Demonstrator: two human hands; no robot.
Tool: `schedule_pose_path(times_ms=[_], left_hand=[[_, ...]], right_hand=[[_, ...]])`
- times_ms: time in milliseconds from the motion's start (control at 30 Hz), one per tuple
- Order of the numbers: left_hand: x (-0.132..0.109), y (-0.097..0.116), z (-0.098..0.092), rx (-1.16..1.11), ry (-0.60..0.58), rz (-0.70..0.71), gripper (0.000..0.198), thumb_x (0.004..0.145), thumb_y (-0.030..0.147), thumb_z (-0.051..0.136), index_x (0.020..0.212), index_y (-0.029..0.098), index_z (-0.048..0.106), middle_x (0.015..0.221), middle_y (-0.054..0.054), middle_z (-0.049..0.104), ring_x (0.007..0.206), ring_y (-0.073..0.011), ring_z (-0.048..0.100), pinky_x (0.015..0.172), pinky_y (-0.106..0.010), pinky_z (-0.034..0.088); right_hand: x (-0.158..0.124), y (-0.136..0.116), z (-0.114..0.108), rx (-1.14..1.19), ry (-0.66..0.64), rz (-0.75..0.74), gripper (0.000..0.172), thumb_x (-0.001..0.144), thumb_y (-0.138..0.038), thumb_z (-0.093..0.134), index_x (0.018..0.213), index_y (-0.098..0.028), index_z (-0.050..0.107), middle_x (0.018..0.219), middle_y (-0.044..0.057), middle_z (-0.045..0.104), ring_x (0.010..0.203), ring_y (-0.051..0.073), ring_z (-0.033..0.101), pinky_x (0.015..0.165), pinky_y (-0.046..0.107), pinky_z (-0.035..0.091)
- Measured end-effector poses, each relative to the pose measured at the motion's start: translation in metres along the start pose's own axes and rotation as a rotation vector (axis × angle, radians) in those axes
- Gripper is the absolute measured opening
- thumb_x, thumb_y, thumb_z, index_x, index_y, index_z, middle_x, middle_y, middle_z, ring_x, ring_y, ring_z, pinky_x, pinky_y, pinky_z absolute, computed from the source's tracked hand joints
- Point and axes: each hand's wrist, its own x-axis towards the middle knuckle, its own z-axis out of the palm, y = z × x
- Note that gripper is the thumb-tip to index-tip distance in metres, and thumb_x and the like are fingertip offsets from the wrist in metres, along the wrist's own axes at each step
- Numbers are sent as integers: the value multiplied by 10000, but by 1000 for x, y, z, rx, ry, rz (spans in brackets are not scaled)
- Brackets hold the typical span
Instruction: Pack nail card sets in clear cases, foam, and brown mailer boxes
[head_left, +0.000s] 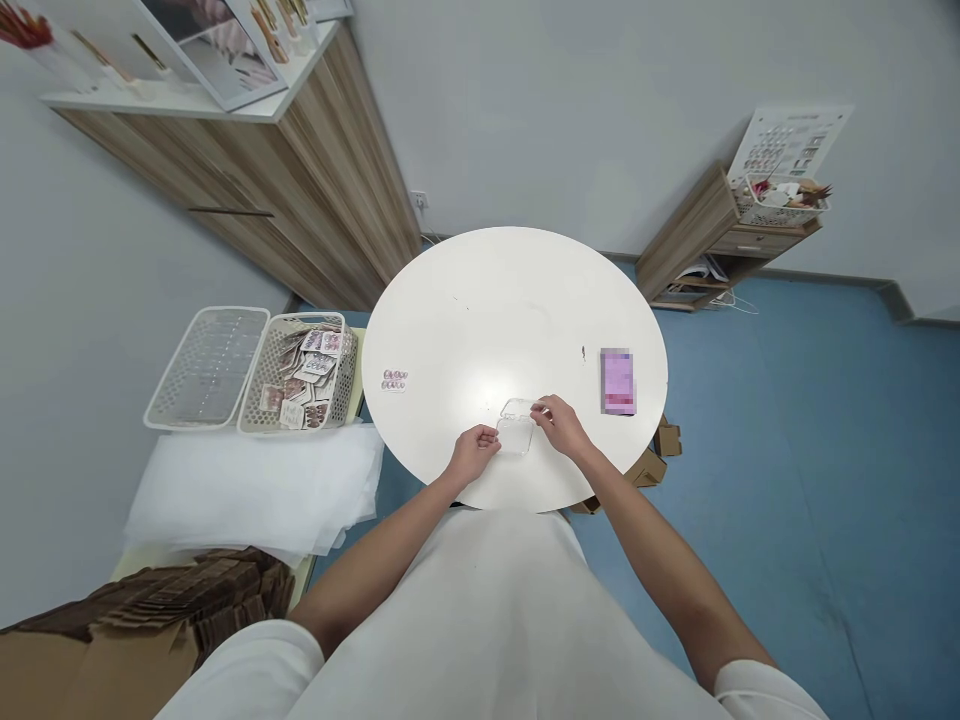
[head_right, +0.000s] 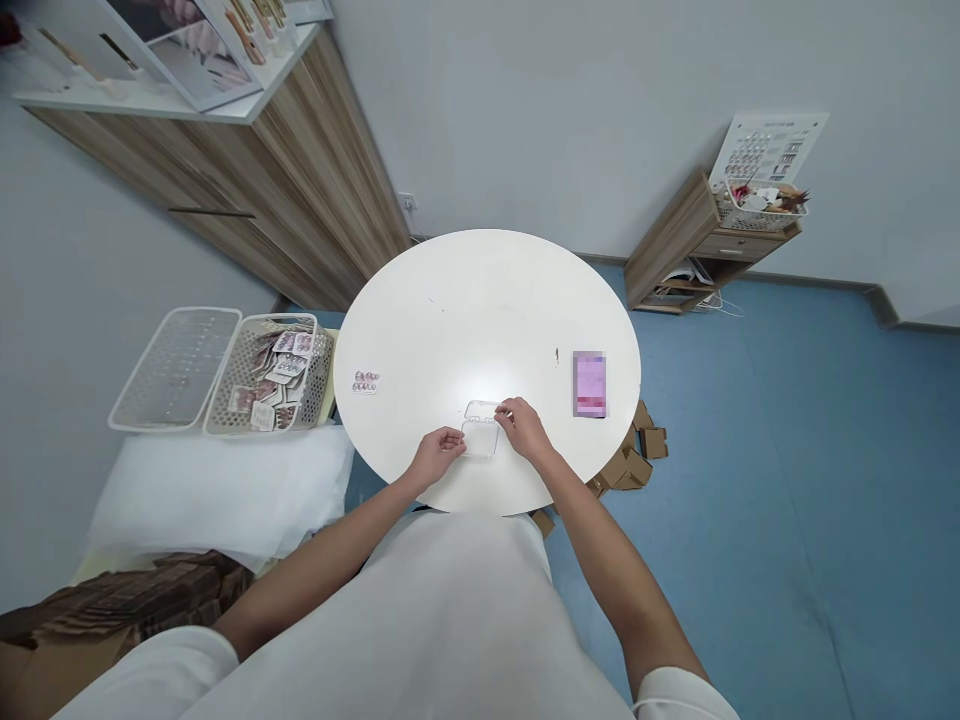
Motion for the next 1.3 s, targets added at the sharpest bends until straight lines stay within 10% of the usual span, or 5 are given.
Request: schedule_pose_path(times_ms=[300, 567, 1300], left_hand=[[-3, 1, 0, -174, 22, -46, 247, 652, 292, 639, 851, 145, 629, 730, -33, 608, 674, -121, 569, 674, -280, 476], [0, -1, -1, -13, 125, -58, 276, 653, 276, 633, 902, 177, 570, 756, -13, 607, 636, -115, 578, 668, -281, 473], [20, -22, 15, 252, 109, -76, 400, 677, 198, 623, 1067, 155, 542, 914, -63, 576, 800, -155, 539, 787, -319, 432]], right_hand=[[12, -5, 14, 460, 60, 260, 371, 754, -424, 478, 1060, -214, 478, 886, 25, 566, 659, 112, 580, 622, 277, 479], [-21, 15, 46, 258, 164, 251, 289, 689, -335, 535, 947, -205, 546, 887, 25, 590, 595, 102, 540, 619, 281, 460], [-3, 46, 73, 141, 186, 295, 425, 709, -261, 470, 1126, -182, 497, 967, 51, 544, 714, 135, 525, 764, 326, 452]])
